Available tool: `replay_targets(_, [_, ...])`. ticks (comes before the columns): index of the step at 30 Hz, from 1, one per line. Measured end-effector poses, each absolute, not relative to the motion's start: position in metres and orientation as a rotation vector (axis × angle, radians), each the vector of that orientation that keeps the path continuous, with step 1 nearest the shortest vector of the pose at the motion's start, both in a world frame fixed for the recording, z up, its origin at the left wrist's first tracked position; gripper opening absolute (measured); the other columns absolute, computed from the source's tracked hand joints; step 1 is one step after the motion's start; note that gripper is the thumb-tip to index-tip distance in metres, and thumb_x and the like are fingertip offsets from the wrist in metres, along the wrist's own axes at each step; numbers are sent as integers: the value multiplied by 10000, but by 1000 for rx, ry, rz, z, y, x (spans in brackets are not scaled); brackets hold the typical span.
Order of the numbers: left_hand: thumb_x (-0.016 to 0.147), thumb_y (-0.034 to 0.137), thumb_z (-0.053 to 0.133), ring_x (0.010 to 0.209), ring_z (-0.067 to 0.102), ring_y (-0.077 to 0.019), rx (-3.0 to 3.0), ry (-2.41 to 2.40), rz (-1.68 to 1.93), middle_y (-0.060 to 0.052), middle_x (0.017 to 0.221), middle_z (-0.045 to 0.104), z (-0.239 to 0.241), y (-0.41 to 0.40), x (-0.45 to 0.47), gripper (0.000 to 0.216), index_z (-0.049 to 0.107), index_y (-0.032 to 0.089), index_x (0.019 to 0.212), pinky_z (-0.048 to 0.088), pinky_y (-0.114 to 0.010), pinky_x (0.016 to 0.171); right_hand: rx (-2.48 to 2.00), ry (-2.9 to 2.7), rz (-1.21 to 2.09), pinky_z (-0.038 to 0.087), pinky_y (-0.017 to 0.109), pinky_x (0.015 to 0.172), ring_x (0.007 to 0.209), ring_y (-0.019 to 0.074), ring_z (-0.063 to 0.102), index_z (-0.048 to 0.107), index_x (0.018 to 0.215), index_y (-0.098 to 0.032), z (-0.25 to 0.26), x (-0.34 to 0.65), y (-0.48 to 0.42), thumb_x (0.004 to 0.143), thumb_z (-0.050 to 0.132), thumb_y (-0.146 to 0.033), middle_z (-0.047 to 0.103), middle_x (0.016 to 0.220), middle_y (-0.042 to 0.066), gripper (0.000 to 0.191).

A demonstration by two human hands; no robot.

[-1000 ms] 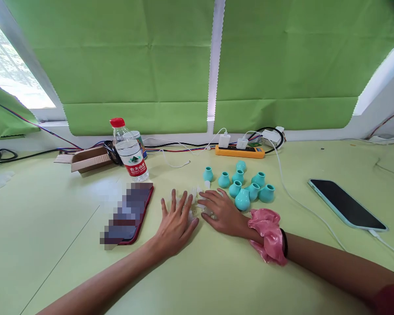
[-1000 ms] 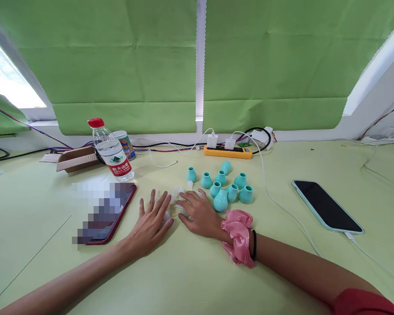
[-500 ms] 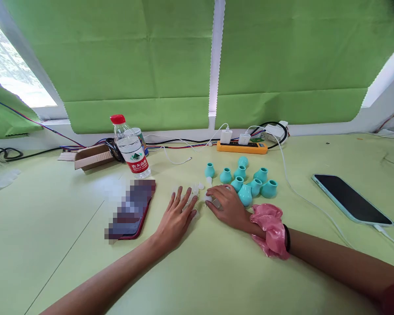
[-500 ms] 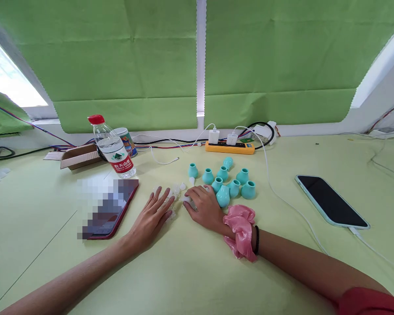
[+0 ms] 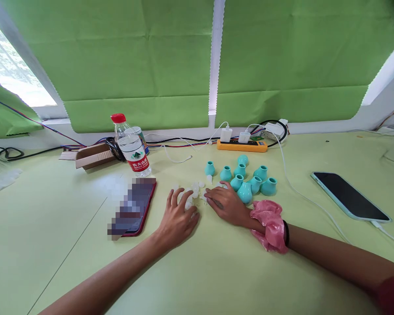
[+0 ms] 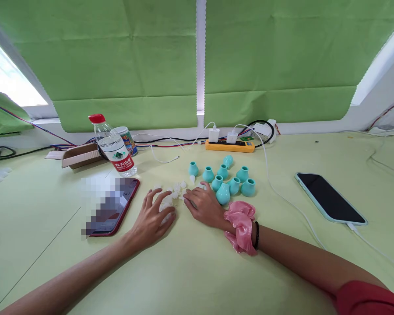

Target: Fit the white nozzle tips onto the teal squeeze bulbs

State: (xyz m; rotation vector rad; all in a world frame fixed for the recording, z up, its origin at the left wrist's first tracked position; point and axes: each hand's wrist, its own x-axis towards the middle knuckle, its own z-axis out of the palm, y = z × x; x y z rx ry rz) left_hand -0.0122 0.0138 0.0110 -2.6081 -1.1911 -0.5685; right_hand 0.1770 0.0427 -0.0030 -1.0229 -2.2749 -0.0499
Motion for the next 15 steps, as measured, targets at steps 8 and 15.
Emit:
replay_targets(8, [772,276,447,658,507,-169,-2534,-1117,-710,-68,731,551,8,9,-26,197,577,154,857,407,-296,572,-882,-2407,-131,342,379,766,855,212,460,583,926,-166,13,183,34,758,486,-245,533,881,88,209])
replay_targets(15, [771,275,423,585,535,-140,-2600,-1179,-659,-45,694,566,4,1,-38,213,554,159,891,430,-256,529,-1030,-2564,-213,301,393,759,906,236,395,563,1013,-208,11,170,30,800,464,-286,468,915,93,248])
